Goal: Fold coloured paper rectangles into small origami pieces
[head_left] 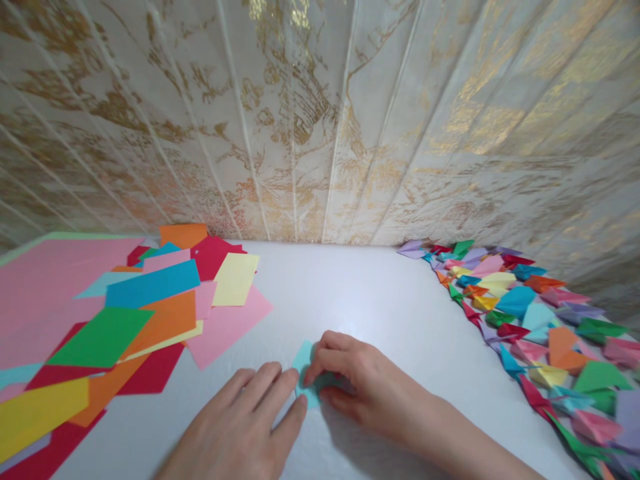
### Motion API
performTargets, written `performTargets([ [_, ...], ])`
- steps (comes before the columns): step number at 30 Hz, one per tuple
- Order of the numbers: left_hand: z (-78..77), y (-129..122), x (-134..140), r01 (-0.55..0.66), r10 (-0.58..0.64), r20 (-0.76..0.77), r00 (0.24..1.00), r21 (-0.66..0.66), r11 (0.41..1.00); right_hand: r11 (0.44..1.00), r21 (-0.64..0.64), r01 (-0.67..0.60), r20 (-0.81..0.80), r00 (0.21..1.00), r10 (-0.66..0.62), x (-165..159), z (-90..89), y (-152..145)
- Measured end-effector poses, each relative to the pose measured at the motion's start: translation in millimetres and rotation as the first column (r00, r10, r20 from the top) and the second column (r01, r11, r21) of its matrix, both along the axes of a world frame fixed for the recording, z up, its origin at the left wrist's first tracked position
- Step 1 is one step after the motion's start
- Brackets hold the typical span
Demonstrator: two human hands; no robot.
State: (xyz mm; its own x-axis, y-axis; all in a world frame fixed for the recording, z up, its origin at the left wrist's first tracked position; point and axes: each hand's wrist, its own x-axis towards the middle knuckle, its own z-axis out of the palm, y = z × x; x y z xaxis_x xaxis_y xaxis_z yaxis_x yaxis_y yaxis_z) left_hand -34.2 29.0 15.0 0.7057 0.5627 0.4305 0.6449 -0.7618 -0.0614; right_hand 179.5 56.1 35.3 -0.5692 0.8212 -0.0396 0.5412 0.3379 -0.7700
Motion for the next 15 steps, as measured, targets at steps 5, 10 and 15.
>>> performTargets([
  [5, -3.9, 0, 3, 0.005, -0.005, 0.036, 0.999, 0.002, 1.0, 0.987, 0.158, -0.042, 0.162, 0.987, 0.016, -3, 0.8, -2],
  [10, -13.6, -4, 6, -0.021, 0.014, 0.103, 0.995, 0.065, 0.998, 0.99, 0.137, -0.018, 0.133, 0.991, -0.001, -2, 2.6, 2],
  [15, -15.9, 0, 4, -0.038, 0.038, 0.08, 0.996, -0.001, 0.999, 0.992, 0.118, -0.041, 0.106, 0.994, 0.028, 0, 2.4, 4],
])
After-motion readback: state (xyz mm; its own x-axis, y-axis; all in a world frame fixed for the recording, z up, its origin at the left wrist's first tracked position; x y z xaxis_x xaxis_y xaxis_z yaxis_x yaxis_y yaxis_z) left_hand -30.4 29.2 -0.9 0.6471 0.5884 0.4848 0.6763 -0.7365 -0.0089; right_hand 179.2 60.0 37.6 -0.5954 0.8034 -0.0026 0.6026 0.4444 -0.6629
